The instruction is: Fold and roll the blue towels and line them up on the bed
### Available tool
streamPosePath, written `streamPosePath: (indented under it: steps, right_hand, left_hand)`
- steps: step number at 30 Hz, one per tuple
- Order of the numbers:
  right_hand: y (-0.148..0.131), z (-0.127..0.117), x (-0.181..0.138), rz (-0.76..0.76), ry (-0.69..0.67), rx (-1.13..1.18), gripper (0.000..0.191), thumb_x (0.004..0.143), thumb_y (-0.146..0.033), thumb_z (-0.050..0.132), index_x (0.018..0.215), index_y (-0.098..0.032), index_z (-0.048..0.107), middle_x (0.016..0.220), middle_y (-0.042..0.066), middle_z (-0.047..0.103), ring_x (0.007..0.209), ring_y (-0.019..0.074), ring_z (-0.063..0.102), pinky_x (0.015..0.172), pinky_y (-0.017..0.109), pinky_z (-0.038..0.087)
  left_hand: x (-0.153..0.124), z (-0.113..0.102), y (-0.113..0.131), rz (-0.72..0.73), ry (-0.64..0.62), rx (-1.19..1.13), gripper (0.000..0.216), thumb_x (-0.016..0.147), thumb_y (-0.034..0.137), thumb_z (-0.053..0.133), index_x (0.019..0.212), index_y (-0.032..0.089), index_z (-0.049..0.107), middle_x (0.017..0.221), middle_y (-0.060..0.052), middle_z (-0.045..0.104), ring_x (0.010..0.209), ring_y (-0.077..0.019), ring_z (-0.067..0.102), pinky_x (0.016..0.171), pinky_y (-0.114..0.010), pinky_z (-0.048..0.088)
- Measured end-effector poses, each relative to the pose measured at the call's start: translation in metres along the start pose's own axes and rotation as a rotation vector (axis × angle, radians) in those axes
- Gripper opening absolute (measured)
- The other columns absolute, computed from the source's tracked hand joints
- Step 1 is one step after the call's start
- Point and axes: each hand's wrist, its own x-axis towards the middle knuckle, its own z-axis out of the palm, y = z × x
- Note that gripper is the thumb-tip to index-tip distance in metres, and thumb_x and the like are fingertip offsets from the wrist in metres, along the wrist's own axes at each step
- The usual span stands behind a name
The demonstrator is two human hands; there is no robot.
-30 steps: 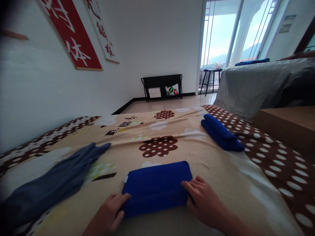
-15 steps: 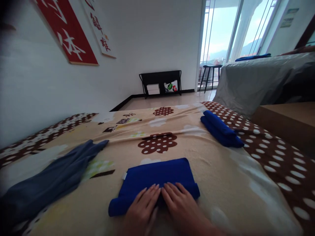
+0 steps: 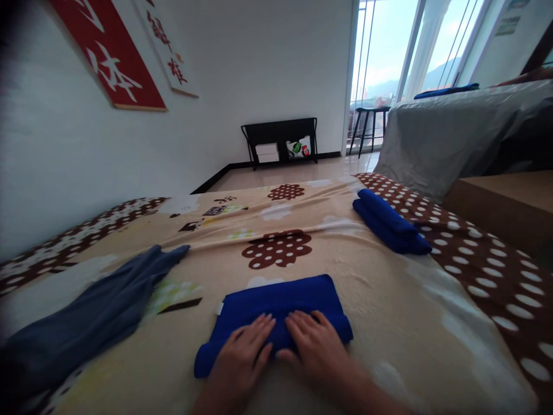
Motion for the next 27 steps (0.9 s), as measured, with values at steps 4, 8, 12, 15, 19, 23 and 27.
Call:
streamPosePath:
  steps: [4,8,12,15,19,23,27]
  right_hand:
    - [0.045,-0.014,-0.011,0.213,-0.023,-0.071,0.060,0.099,-0.058,0.039,0.140,-0.017,0.053,0.145,0.010,0.048,0.136,0.0297,0.045,0.109,0.055,0.039]
    - [0.031,-0.023,-0.013,0.219,-0.037,-0.047,0.058,0.100,-0.055,0.037,0.139,-0.017,0.055,0.147,0.011,0.046,0.139,0.0294,0.041,0.115,0.056,0.031]
    - [-0.008,-0.023,0.014,-0.014,-0.219,0.172,0.064,0.097,-0.062,0.041,0.149,-0.026,0.042,0.152,0.005,0.039,0.141,0.0257,0.039,0.115,0.050,0.034]
    - [0.013,-0.024,0.027,0.085,-0.256,0.161,0.070,0.095,-0.069,0.037,0.149,-0.025,0.041,0.154,0.008,0.035,0.144,0.0289,0.032,0.116,0.053,0.030]
    - [0.076,-0.023,0.023,0.208,-0.184,0.107,0.060,0.101,-0.061,0.029,0.150,-0.028,0.038,0.157,0.005,0.029,0.146,0.0250,0.026,0.119,0.052,0.024]
    - [0.094,-0.014,0.017,0.175,-0.116,0.044,0.056,0.102,-0.056,0.032,0.150,-0.027,0.040,0.155,0.006,0.035,0.145,0.0226,0.031,0.117,0.051,0.027]
    - [0.073,-0.022,-0.002,0.157,0.095,-0.111,0.047,0.101,-0.047,0.042,0.140,-0.023,0.053,0.146,0.009,0.049,0.138,0.0245,0.044,0.114,0.051,0.031]
  left_hand:
    - [-0.030,0.005,-0.049,-0.282,-0.118,0.051,0.043,0.098,0.041,0.043,0.138,0.029,0.053,0.141,-0.004,0.055,0.127,-0.0280,0.056,0.096,-0.052,0.051]
    - [-0.027,-0.002,-0.044,-0.304,-0.121,0.067,0.043,0.098,0.033,0.039,0.135,0.023,0.056,0.144,-0.008,0.051,0.133,-0.0324,0.050,0.106,-0.064,0.039]
    - [0.019,-0.013,-0.018,-0.106,-0.377,-0.243,0.049,0.102,0.042,0.032,0.149,0.033,0.034,0.155,0.001,0.034,0.143,-0.0213,0.037,0.112,-0.049,0.040]
    - [0.035,-0.011,-0.040,-0.228,-0.500,-0.310,0.052,0.100,0.054,0.032,0.149,0.036,0.032,0.158,0.000,0.029,0.146,-0.0236,0.029,0.116,-0.054,0.032]
    - [0.019,0.006,-0.089,-0.339,-0.406,-0.228,0.051,0.101,0.047,0.034,0.150,0.033,0.031,0.159,-0.006,0.029,0.147,-0.0258,0.028,0.117,-0.058,0.026]
    - [0.002,0.018,-0.094,-0.323,-0.307,-0.189,0.050,0.101,0.042,0.034,0.149,0.031,0.035,0.155,-0.007,0.039,0.144,-0.0240,0.035,0.115,-0.056,0.029]
    - [0.000,0.013,-0.079,-0.288,-0.096,-0.107,0.051,0.096,0.039,0.042,0.145,0.026,0.044,0.145,-0.010,0.052,0.139,-0.0231,0.042,0.114,-0.048,0.031]
